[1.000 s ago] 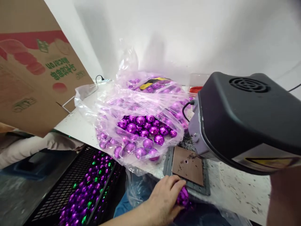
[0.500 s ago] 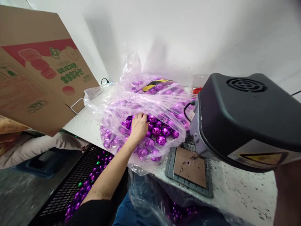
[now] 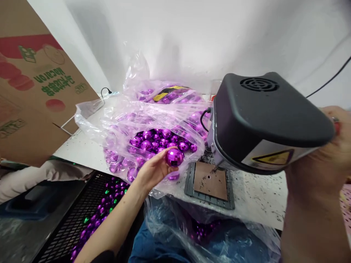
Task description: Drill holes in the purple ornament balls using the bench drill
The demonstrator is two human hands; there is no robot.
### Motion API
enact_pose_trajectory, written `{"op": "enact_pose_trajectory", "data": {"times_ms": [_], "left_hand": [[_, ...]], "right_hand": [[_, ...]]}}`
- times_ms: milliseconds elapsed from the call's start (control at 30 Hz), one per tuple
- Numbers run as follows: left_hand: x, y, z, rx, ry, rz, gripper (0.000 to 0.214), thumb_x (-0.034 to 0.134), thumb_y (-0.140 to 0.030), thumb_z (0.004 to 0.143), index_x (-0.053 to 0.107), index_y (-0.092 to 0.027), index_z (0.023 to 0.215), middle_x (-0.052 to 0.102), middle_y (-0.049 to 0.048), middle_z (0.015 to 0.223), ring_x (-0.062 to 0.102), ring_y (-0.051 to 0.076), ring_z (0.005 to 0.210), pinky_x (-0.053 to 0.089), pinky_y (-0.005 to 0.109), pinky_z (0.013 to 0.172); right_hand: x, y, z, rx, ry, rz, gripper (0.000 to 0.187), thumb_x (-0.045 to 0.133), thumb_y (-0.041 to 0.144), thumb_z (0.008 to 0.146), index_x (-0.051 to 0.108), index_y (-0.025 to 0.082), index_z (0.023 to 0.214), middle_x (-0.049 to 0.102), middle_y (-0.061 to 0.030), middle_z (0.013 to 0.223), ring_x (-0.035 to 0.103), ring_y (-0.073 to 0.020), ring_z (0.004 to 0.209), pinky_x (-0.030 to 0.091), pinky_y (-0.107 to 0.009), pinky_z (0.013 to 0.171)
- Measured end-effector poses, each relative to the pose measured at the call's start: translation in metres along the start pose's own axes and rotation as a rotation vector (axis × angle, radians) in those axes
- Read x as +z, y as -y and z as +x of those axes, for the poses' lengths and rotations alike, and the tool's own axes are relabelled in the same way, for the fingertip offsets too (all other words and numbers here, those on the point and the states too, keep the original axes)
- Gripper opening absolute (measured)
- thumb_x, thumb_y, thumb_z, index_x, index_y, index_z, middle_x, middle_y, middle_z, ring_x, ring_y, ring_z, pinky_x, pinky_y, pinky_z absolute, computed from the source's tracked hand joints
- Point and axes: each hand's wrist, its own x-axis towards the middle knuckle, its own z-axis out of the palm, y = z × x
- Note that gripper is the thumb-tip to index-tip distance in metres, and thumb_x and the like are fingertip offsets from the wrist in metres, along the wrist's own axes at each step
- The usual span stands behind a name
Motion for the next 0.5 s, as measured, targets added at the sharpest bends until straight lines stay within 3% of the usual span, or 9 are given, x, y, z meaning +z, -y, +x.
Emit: {"op": "enact_pose_trajectory", "data": {"times_ms": [167, 267, 333, 400, 500], "left_hand": [[0.023, 0.058, -0.008, -0.203, 0.097, -0.192, 0.047, 0.084, -0.034, 0.081, 0.07, -0.017, 0.123, 0.075, 0.0099, 0.11, 0.073, 0.023, 0.102, 0.058, 0.025, 0.077], [0.023, 0.08, 0.0, -0.308, 0.081, -0.206, 0.047, 0.079, -0.051, 0.083, 0.072, -0.013, 0.109, 0.077, 0.0125, 0.102, 0.075, 0.022, 0.088, 0.057, 0.024, 0.067], [0.02, 0.087, 0.008, -0.308, 0.039, -0.168, 0.044, 0.079, -0.052, 0.082, 0.073, -0.014, 0.103, 0.077, 0.0113, 0.098, 0.073, 0.018, 0.08, 0.056, 0.024, 0.065], [0.019, 0.087, 0.015, -0.26, 0.008, -0.091, 0.039, 0.086, -0.043, 0.076, 0.072, -0.017, 0.101, 0.076, 0.0082, 0.098, 0.072, 0.016, 0.079, 0.057, 0.025, 0.07], [0.023, 0.084, 0.023, -0.16, -0.004, 0.107, 0.047, 0.089, -0.036, 0.071, 0.07, -0.02, 0.111, 0.075, 0.0064, 0.108, 0.071, 0.018, 0.093, 0.057, 0.03, 0.085]], "right_hand": [[0.0, 0.001, 0.001, 0.01, 0.041, 0.082, 0.047, 0.057, 0.052, 0.091, 0.045, 0.012, 0.069, 0.032, 0.0041, 0.061, 0.029, -0.0009, 0.058, 0.026, -0.022, 0.059], [-0.001, 0.002, 0.0, 0.013, 0.064, 0.091, 0.046, 0.058, 0.051, 0.091, 0.047, 0.012, 0.07, 0.034, 0.0044, 0.061, 0.03, -0.0004, 0.058, 0.024, -0.021, 0.057], [-0.001, 0.003, 0.0, 0.015, 0.073, 0.098, 0.044, 0.059, 0.048, 0.091, 0.048, 0.012, 0.071, 0.032, 0.0043, 0.061, 0.031, -0.0003, 0.058, 0.022, -0.021, 0.056], [-0.001, 0.005, 0.0, 0.012, 0.074, 0.113, 0.041, 0.06, 0.045, 0.091, 0.048, 0.011, 0.07, 0.031, 0.0041, 0.061, 0.031, -0.0003, 0.058, 0.022, -0.021, 0.056], [0.0, 0.006, 0.0, 0.008, 0.063, 0.119, 0.038, 0.06, 0.041, 0.091, 0.047, 0.011, 0.07, 0.032, 0.004, 0.062, 0.031, -0.0004, 0.059, 0.023, -0.022, 0.057]]}}
